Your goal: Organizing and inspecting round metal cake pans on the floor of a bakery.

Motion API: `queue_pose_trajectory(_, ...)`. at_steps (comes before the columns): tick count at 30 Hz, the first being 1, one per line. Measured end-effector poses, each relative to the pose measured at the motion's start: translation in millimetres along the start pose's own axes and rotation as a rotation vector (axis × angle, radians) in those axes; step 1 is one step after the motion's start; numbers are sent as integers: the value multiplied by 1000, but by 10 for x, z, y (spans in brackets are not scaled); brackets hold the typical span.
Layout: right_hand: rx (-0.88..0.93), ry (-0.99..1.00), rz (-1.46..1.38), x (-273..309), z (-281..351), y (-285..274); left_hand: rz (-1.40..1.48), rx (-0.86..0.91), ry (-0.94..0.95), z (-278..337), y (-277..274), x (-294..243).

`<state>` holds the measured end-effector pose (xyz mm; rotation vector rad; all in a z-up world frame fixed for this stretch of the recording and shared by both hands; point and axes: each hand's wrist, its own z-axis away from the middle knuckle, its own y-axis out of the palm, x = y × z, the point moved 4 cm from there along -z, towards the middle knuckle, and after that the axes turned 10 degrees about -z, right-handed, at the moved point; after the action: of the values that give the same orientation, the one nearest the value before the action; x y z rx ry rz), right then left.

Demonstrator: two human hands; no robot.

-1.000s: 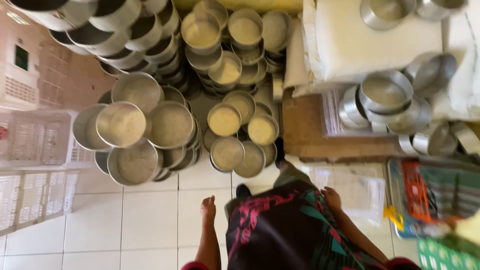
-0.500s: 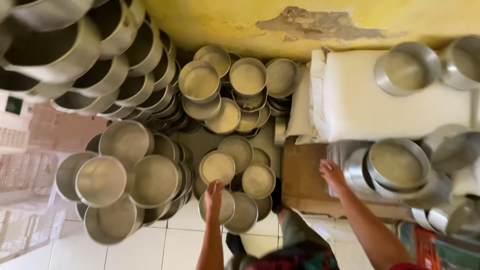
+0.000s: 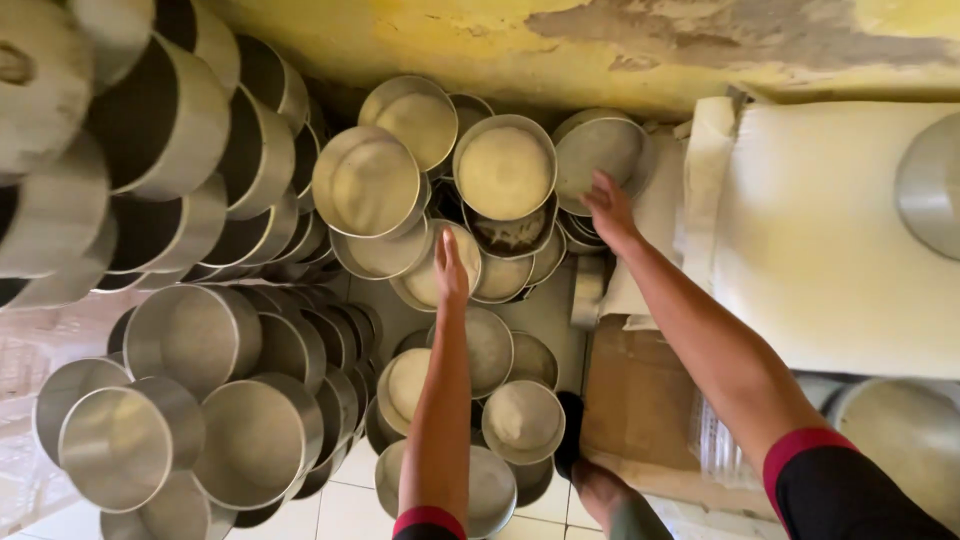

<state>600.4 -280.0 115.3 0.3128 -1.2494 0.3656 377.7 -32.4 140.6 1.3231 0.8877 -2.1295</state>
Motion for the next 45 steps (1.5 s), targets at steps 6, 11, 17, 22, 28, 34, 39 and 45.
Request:
queue_pose_trajectory(6, 17, -72, -167, 80, -465, 488, 80, -57, -49, -585, 442, 77)
queue_pose_trajectory(11, 19, -25, -85, 176, -399, 659, 105, -27, -108, -731, 589, -30)
queue_pose_trajectory(17, 78, -138, -274, 184, -306, 745, 204, 7, -145, -362, 547, -754)
queue_pose_trajectory(22, 85, -162, -344, 300, -128, 663, 227, 35, -94, -220, 552, -827)
queue_pose_trajectory(28, 80, -246, -312, 845, 440, 601, 302, 50, -149, 194, 488, -823)
queue_pose_trajectory(34, -67, -134, -254, 1362, 1781, 714, 250, -64, -159, 1542, -152, -1399)
queue_pose_trajectory(39, -92, -197, -184, 1820, 3053, 1095, 336, -85, -53, 2518, -845, -1045)
queue_pose_trajectory(45, -238, -70, -301, 1236, 4147, 1495, 329, -79, -334, 3490, -1884, -902)
